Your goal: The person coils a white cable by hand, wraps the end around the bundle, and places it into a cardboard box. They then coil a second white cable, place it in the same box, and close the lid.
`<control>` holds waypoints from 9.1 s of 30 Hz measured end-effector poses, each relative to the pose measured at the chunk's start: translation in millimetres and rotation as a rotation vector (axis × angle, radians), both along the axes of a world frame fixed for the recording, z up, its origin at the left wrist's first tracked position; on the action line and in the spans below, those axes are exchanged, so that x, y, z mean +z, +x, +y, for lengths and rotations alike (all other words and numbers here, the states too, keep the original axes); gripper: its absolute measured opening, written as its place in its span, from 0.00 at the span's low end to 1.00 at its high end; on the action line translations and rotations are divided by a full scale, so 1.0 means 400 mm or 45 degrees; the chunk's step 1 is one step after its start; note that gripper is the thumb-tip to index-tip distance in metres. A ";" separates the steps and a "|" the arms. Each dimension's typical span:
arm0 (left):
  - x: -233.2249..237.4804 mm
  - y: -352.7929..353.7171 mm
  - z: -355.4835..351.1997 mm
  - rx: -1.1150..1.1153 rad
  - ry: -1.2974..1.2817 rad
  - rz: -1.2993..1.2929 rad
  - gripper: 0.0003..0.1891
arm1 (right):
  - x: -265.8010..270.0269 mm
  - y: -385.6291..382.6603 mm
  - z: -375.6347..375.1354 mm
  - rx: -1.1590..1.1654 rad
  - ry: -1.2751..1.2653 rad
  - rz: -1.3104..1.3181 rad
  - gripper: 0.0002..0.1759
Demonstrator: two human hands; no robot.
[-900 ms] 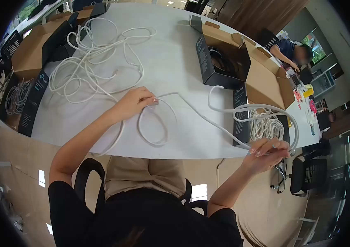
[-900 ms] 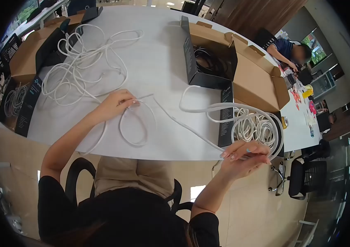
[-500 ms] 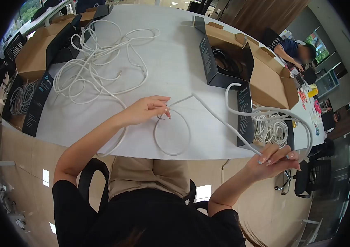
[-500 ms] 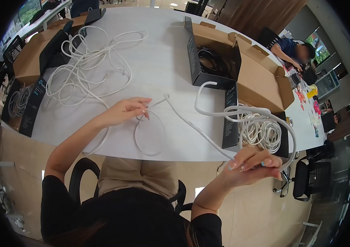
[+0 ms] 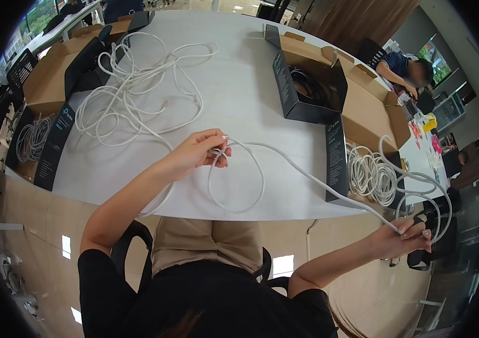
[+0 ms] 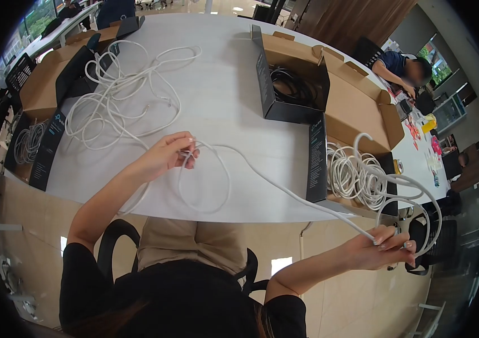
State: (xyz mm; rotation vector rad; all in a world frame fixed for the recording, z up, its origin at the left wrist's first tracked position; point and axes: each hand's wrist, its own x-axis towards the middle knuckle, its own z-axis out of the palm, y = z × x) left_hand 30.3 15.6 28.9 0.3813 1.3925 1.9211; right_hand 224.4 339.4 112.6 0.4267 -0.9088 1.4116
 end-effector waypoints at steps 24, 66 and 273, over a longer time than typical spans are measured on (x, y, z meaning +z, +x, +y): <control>0.039 0.108 -0.139 0.231 0.563 -0.037 0.22 | -0.080 -0.057 -0.051 -0.269 0.093 -0.408 0.21; 0.022 0.201 -0.139 0.325 0.863 0.068 0.28 | -0.111 -0.196 -0.376 0.890 -0.201 -0.622 0.19; 0.096 0.202 -0.053 0.049 -0.838 1.886 0.10 | -0.156 -0.078 -0.408 2.315 0.961 -1.616 0.23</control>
